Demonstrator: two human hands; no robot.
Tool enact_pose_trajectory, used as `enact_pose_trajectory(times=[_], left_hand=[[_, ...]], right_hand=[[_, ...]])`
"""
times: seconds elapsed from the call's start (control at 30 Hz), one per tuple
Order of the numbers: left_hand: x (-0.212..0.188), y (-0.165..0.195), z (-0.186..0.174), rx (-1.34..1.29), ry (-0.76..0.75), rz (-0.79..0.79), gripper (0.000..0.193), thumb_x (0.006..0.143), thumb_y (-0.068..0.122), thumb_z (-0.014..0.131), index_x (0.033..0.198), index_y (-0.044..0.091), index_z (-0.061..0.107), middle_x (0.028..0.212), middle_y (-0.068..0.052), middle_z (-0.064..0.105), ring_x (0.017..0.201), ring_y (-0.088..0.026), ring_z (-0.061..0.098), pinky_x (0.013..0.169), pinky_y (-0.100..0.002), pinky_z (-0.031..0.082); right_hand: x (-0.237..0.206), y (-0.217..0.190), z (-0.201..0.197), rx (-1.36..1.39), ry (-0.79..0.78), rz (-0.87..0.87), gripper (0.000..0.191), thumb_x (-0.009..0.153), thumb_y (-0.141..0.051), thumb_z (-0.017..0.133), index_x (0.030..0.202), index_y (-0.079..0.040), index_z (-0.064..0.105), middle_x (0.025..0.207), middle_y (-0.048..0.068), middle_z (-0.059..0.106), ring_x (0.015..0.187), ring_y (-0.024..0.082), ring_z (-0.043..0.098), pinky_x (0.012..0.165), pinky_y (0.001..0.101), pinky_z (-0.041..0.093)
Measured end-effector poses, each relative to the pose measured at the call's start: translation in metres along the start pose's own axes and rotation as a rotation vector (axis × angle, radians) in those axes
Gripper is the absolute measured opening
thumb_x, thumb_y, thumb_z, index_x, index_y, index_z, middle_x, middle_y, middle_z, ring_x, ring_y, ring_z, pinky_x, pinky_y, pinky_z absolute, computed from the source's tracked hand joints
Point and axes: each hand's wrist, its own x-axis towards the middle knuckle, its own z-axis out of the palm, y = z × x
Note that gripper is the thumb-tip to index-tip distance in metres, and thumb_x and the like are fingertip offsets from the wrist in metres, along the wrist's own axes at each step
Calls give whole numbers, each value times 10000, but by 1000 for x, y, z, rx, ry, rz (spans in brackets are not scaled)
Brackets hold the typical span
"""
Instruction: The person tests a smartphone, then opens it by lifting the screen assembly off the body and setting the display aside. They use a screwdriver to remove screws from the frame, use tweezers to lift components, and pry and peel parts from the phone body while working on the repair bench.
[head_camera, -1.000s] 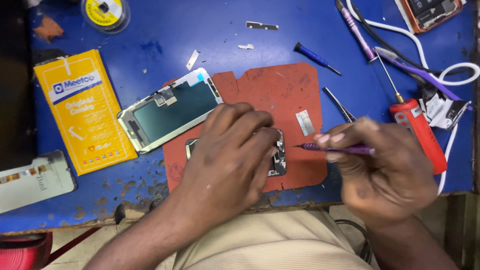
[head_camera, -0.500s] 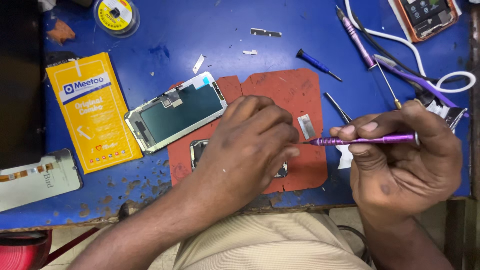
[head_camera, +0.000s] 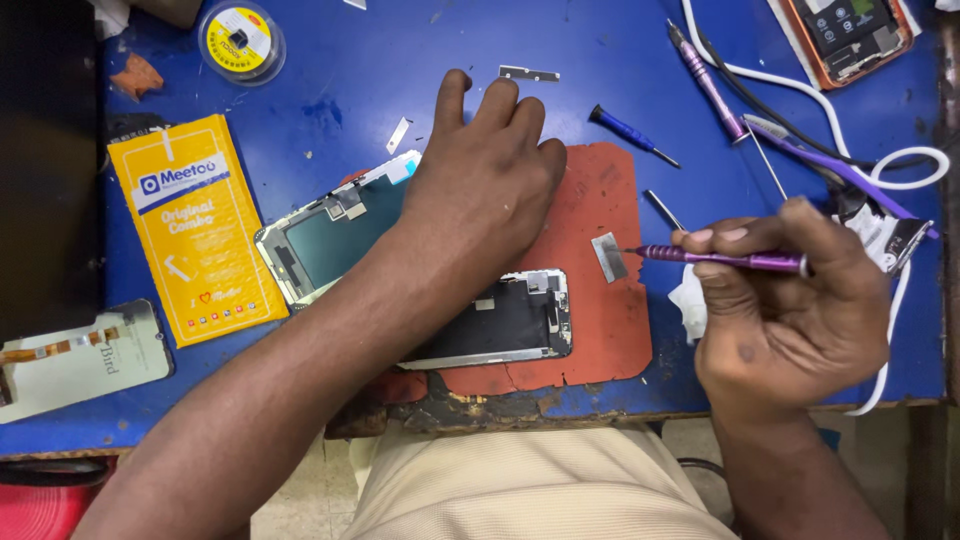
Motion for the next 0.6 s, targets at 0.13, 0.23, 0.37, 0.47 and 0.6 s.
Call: enact_pose_trajectory(times=[0.13, 0.23, 0.37, 0.47, 0.6], left_hand=[[4, -1, 6, 11, -4, 18, 178, 905, 183, 640, 838, 33, 712, 961, -165, 609, 1098, -342, 546, 1087, -648, 315], [3, -4, -5, -30, 22, 18, 215, 916, 235, 667, 865, 33, 717, 1005, -182, 614, 1112, -357, 540, 1093, -633, 314], [-8, -13, -42, -82, 66, -78, 197, 1043, 190, 683, 990, 2, 709, 1067, -175, 603, 1145, -372, 517, 1109, -583, 335], [-30, -10, -71, -174, 36, -242, 126, 1006, 103, 713, 941, 2, 672, 960, -188, 581, 995, -392, 513, 983, -559, 390], [-63, 11, -85, -200, 138, -239, 121, 934, 25, 757, 956, -1, 640, 958, -167, 575, 1000, -380, 547, 1104, -573, 415]], right_hand=[[3, -2, -2, -50, -49, -31, 456, 1113, 128, 735, 1466, -34, 496, 1128, 146, 649, 1026, 190, 688, 1011, 404, 634], [1, -2, -3, -53, -41, -26, 454, 1105, 127, 724, 1463, -31, 494, 1124, 147, 651, 1024, 191, 687, 1004, 403, 634], [-1, 0, -4, -49, 1, -25, 429, 1116, 134, 690, 1456, -33, 490, 1104, 144, 626, 1024, 196, 674, 1013, 398, 610], [0, 0, -3, 3, 21, -49, 438, 1144, 111, 713, 1477, -63, 489, 1107, 126, 625, 988, 187, 679, 987, 385, 646], [-1, -11, 0, 123, -8, -16, 462, 1144, 104, 719, 1499, -98, 504, 1102, 95, 624, 946, 190, 698, 939, 378, 663]])
